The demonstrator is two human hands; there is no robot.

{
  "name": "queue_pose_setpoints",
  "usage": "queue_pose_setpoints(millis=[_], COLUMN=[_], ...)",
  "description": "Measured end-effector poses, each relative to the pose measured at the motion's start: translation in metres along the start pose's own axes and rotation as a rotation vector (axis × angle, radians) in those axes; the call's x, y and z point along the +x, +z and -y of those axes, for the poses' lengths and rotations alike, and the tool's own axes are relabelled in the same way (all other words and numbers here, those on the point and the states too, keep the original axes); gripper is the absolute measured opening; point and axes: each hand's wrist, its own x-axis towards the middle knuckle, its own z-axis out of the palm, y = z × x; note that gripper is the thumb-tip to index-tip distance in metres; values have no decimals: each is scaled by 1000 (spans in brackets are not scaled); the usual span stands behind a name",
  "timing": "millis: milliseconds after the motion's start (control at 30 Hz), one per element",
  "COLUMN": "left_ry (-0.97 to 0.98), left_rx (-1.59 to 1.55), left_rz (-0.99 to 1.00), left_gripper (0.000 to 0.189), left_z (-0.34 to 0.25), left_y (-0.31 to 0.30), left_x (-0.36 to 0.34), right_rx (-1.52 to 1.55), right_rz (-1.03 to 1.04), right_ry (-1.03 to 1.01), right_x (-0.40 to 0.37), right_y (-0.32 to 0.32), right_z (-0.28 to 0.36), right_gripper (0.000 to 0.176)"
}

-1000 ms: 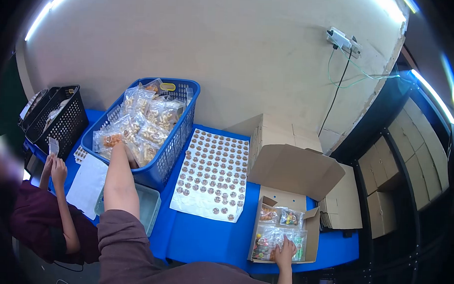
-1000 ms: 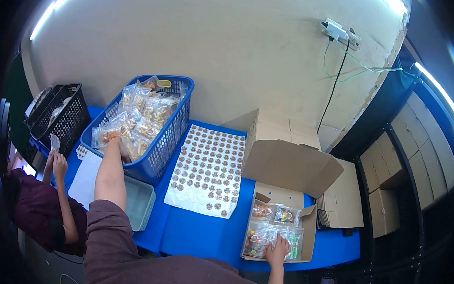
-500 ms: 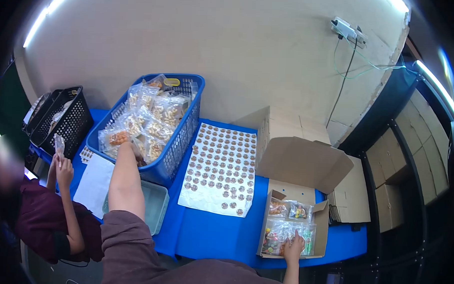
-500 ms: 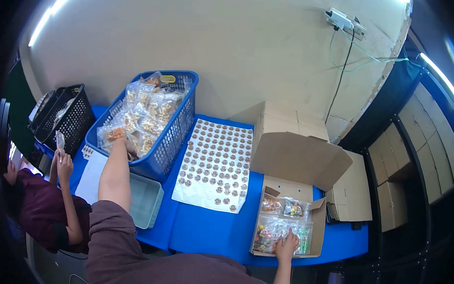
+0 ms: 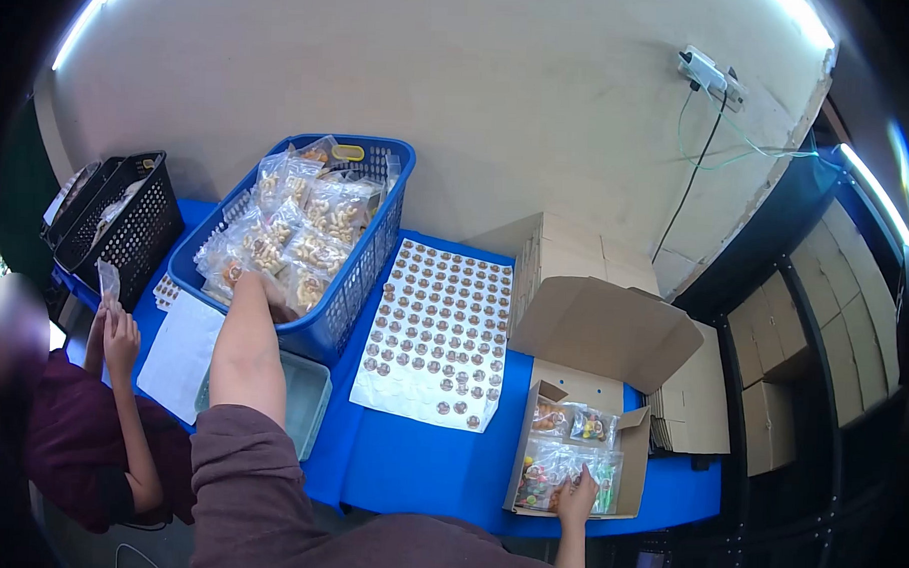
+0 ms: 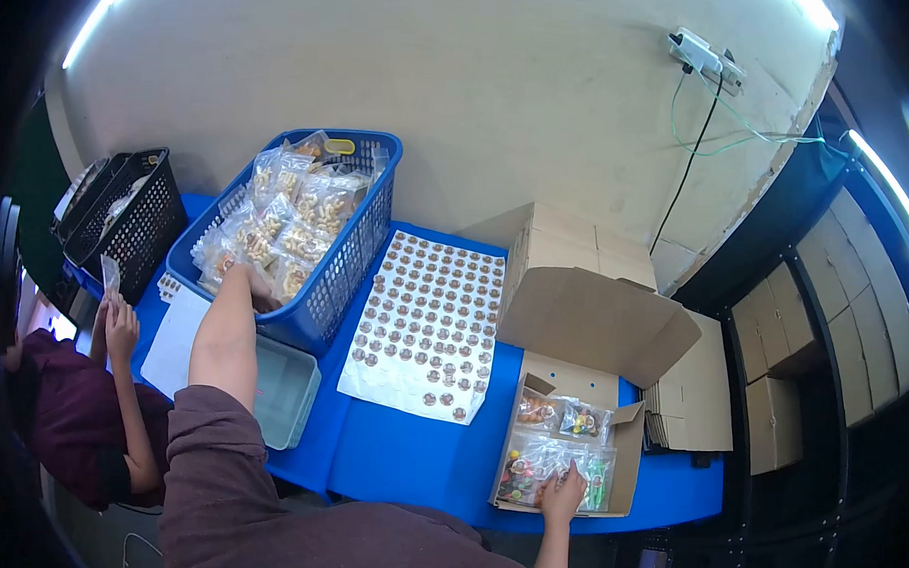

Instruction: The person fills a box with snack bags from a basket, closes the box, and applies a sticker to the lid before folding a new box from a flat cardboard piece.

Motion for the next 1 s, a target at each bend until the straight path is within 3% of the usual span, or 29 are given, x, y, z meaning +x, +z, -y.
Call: queue_pose_setpoints(millis=[533, 1000], left_ry=[-159, -237], left_rx=[37, 148], left_rz=[75, -181], left_gripper=[55, 55], left_z=[3, -1], left_y=[-19, -21], left_x=[20, 3], right_rx=[3, 14], right_rz=[-32, 5], right_ry=[31, 56], right_x=[-3, -4], right_y=[1, -5], right_z=[0, 7], right_gripper=[48, 53])
